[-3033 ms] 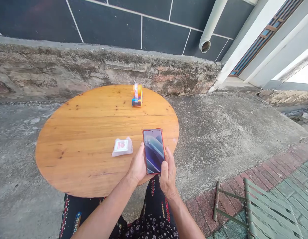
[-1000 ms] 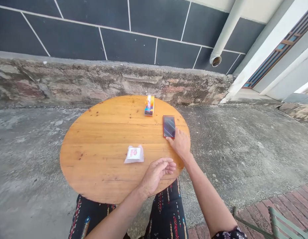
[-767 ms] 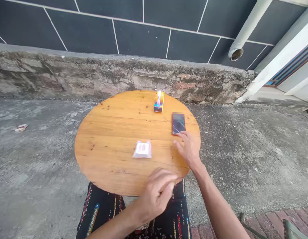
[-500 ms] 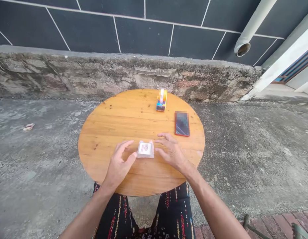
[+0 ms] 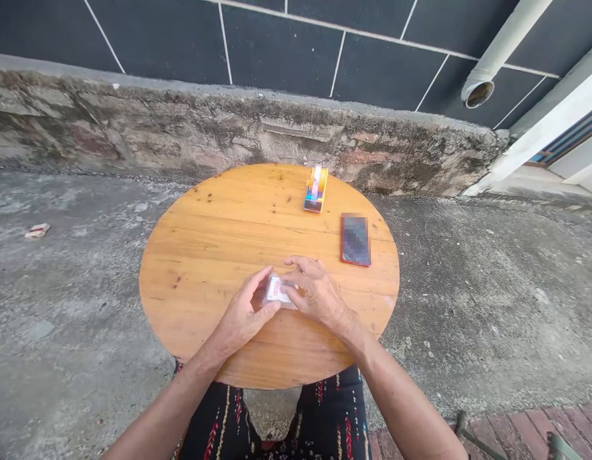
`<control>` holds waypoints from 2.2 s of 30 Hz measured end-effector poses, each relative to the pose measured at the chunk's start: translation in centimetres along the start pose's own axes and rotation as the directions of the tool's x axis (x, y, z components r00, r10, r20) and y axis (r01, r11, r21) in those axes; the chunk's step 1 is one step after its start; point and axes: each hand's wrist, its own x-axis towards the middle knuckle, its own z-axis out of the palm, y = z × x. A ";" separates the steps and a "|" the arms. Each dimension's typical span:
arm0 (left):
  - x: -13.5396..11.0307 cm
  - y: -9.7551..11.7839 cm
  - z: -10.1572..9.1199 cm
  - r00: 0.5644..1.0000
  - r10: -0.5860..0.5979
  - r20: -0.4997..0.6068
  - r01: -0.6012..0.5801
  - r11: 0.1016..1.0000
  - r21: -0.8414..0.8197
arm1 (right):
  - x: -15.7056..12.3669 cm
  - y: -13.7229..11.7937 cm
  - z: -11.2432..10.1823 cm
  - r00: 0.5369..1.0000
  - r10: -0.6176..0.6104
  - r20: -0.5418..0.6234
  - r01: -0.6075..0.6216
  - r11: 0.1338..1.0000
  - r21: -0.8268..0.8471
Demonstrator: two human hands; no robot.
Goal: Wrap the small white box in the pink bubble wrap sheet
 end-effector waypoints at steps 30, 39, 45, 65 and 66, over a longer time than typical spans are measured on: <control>-0.3 0.0 0.9 0.999 0.049 -0.019 -0.047 0.995 0.087 | 1.7 1.5 1.8 0.874 0.483 0.064 -0.365 0.563 0.741; -0.4 -0.4 1.0 0.992 0.128 -0.019 -0.124 0.982 0.143 | 1.9 1.9 2.2 0.849 0.523 0.070 -0.350 0.457 0.818; -0.5 -0.2 0.9 0.990 0.141 -0.019 -0.136 0.978 0.157 | 1.7 2.3 2.3 0.828 0.555 0.081 -0.350 0.397 0.849; -0.7 -0.6 0.6 0.971 0.238 0.034 -0.237 0.922 0.307 | 3.1 1.6 -1.0 0.855 0.519 -0.021 -0.282 0.498 0.820; -0.7 -0.8 0.6 0.967 0.254 0.019 -0.246 0.913 0.326 | 3.3 1.5 -1.2 0.856 0.516 -0.026 -0.279 0.503 0.818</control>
